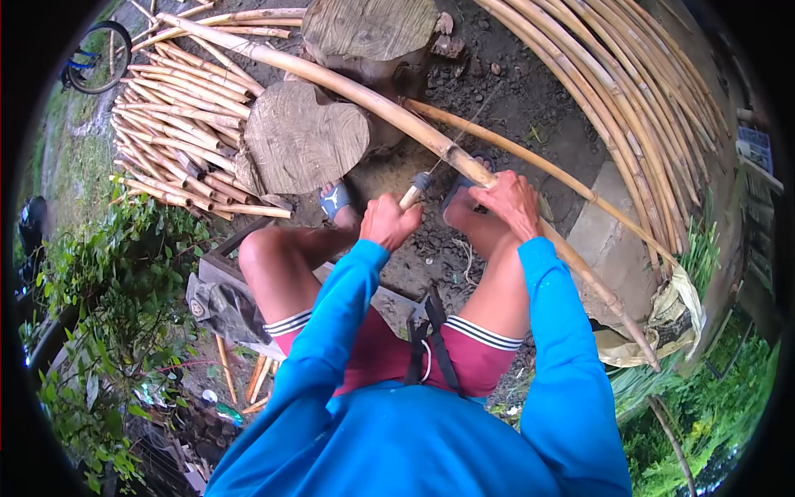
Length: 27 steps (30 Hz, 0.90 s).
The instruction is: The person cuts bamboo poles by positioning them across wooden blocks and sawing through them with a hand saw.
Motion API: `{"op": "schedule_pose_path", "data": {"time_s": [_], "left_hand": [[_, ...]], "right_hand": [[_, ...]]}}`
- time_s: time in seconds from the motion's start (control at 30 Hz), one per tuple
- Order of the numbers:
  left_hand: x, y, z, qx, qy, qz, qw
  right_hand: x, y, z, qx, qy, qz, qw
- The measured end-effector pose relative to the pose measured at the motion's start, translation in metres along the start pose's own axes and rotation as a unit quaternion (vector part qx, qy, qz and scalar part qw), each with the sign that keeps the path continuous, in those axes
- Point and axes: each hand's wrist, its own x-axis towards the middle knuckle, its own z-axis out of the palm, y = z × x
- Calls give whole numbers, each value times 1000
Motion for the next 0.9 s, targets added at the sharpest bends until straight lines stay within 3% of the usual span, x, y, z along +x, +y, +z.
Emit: {"op": "schedule_pose_path", "data": {"time_s": [0.1,0.17,0.27,0.3,0.37,0.43,0.47,0.5,0.57,0.6,0.63,0.7,0.77,0.83,0.9], "left_hand": [[-48,-35,-13,-62,-20,-12,998],[-83,-67,-10,-115,25,30,993],[-25,-32,6,-40,6,-28,999],[-1,-10,4,-15,29,2,999],[5,-30,12,25,-22,75,997],[-54,-36,-17,-74,-7,5,997],[-81,-61,-17,-93,23,42,994],[-92,-51,-31,-89,-38,-11,995],[-56,-18,-16,-79,-11,-51,996],[-17,-20,5,-44,-13,-26,999],[11,-8,14,18,44,35,998],[5,-13,12,-10,3,28,1000],[-55,-40,-6,-61,-16,-3,998],[-89,-51,-13,-84,37,47,995],[-52,-44,5,-41,23,-41,998]], "right_hand": [[3,2,-1,-7,7,-11,1000],[3,3,3,-14,20,-11,1000],[2,-1,1,-18,11,-4,1000],[4,-4,1,-16,16,-7,1000],[1,3,5,-5,47,-21,999],[9,4,3,-11,50,-25,998],[9,4,5,-14,56,-24,998],[5,6,8,-16,59,-19,998],[1,6,8,-15,43,-22,999],[1,6,7,-15,44,-22,999],[3,4,6,-13,49,-22,998],[-1,6,11,-12,51,-30,998],[5,8,4,-8,68,-38,997],[1,4,3,-23,56,-23,998],[-2,4,5,-10,52,-24,998]]}}
